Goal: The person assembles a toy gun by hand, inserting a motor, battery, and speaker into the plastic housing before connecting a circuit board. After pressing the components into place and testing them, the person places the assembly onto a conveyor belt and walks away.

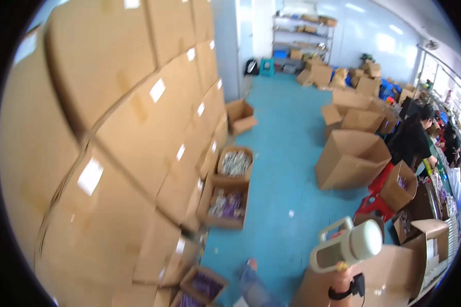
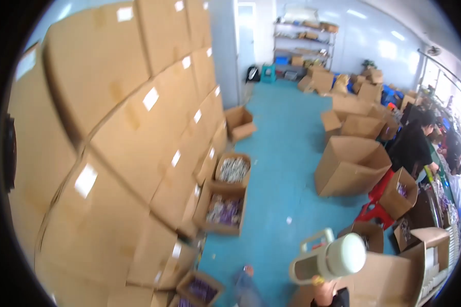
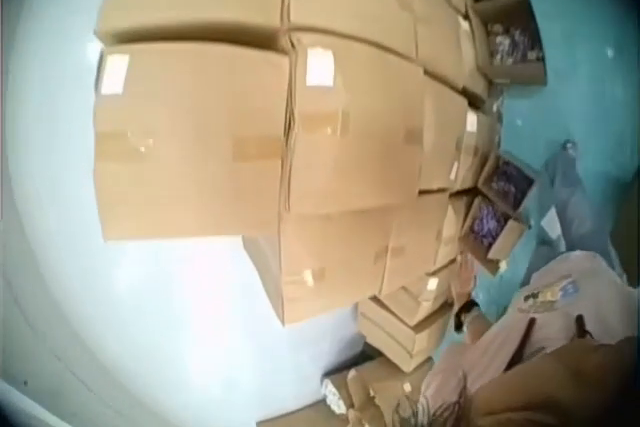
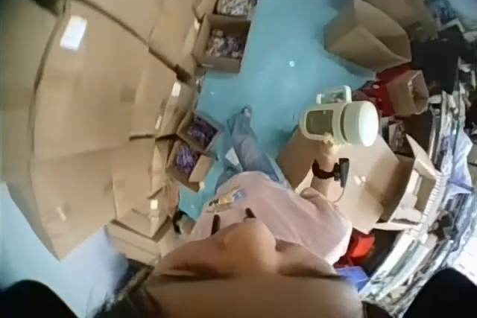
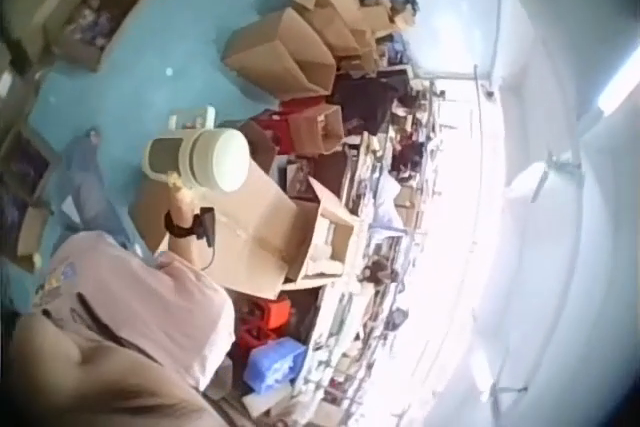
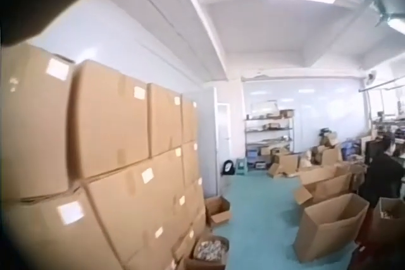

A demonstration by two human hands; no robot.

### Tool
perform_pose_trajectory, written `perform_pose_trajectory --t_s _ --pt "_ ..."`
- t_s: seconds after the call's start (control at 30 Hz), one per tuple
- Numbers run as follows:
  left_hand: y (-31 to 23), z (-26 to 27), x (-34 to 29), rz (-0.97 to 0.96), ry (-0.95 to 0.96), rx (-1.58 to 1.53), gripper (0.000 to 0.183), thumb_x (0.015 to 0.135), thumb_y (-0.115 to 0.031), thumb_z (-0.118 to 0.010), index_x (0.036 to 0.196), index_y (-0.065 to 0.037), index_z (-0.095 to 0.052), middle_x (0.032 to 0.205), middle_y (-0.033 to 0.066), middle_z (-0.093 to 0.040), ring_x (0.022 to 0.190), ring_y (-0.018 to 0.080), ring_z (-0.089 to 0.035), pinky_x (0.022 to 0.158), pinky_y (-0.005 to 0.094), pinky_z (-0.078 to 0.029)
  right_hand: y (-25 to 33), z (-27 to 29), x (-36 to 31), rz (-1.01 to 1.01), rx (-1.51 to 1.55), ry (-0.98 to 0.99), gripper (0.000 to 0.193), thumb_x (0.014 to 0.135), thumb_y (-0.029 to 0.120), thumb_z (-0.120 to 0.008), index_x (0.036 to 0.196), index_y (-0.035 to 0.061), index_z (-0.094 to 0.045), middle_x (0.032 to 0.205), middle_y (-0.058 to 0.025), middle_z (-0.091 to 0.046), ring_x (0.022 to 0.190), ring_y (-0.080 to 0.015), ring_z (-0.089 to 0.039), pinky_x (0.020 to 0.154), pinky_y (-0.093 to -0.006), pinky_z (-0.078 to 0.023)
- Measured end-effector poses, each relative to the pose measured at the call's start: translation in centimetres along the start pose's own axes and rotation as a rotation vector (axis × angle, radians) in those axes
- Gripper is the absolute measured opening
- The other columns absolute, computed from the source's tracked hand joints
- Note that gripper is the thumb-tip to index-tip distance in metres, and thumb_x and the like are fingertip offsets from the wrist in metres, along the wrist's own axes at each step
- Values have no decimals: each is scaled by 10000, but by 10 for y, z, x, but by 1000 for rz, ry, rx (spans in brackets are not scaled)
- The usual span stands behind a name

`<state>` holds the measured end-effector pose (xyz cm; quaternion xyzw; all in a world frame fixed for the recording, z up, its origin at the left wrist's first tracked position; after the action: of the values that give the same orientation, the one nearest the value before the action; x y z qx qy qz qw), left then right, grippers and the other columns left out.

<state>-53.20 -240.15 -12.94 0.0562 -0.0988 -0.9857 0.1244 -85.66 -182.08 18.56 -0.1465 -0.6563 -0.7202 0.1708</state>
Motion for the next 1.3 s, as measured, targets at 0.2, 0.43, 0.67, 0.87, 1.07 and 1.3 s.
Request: perform_pose_trajectory --t_s 0.2,0.43,0.67,0.87,1.07,1.3 --pt "-109 176 335 -235 -363 968 665 805 -394 -739 1344 -60 -537 1296 200 -590 1188 337 -562 976 444 -476 -42 -53 225 -151 -203 144 744 912 565 -580 1452 83 -408 1505 -146 -382 1300 -305 -423 989 -494 -456" --pt "-360 328 630 -166 -894 1869 539 899 -328 -635 1343 -37 -539 1220 193 -615 1152 321 -569 951 445 -481 -176 -5 422 -126 -173 105 969 716 439 -860 1467 55 -383 1507 -143 -397 1362 -309 -403 1092 -451 -382" --pt "-529 511 992 273 -1303 2672 443 980 -271 -546 1342 -17 -541 1154 186 -636 1121 307 -576 931 446 -486 -337 -71 743 -264 327 187 1078 642 414 -920 1482 44 -355 1521 -140 -388 1387 -298 -383 1124 -449 -343" --pt "-681 622 1243 0 -1551 3182 565 913 -446 -561 1365 -110 -507 1257 171 -635 1089 281 -648 958 530 -479 -381 -38 982 -180 89 -28 988 760 337 -856 1510 40 -286 1514 -139 -392 1362 -261 -408 1135 -425 -282" --pt "-873 626 1498 477 -1300 3351 371 1030 -273 -446 1181 40 -578 1070 153 -662 976 265 -649 809 418 -557 -543 72 1208 -67 17 -67 797 780 350 -802 1395 24 -415 1341 -156 -515 1115 -264 -609 857 -380 -531" --pt "-911 680 1778 962 -1126 3738 339 1022 -283 -452 1093 12 -604 1045 111 -662 869 240 -629 719 390 -526 -796 84 1368 -417 113 56 958 833 517 -742 1538 135 -217 1524 -119 -386 1321 -305 -464 1191 -462 -256"
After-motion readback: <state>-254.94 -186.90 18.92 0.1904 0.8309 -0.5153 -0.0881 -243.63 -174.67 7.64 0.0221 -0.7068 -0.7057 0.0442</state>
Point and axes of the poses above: each hand's wrist, its own x-axis towards the middle knuckle, its own z-axis out of the back of the hand, y = z × x, the point moved 7 cm from there along x, towards the middle knuckle
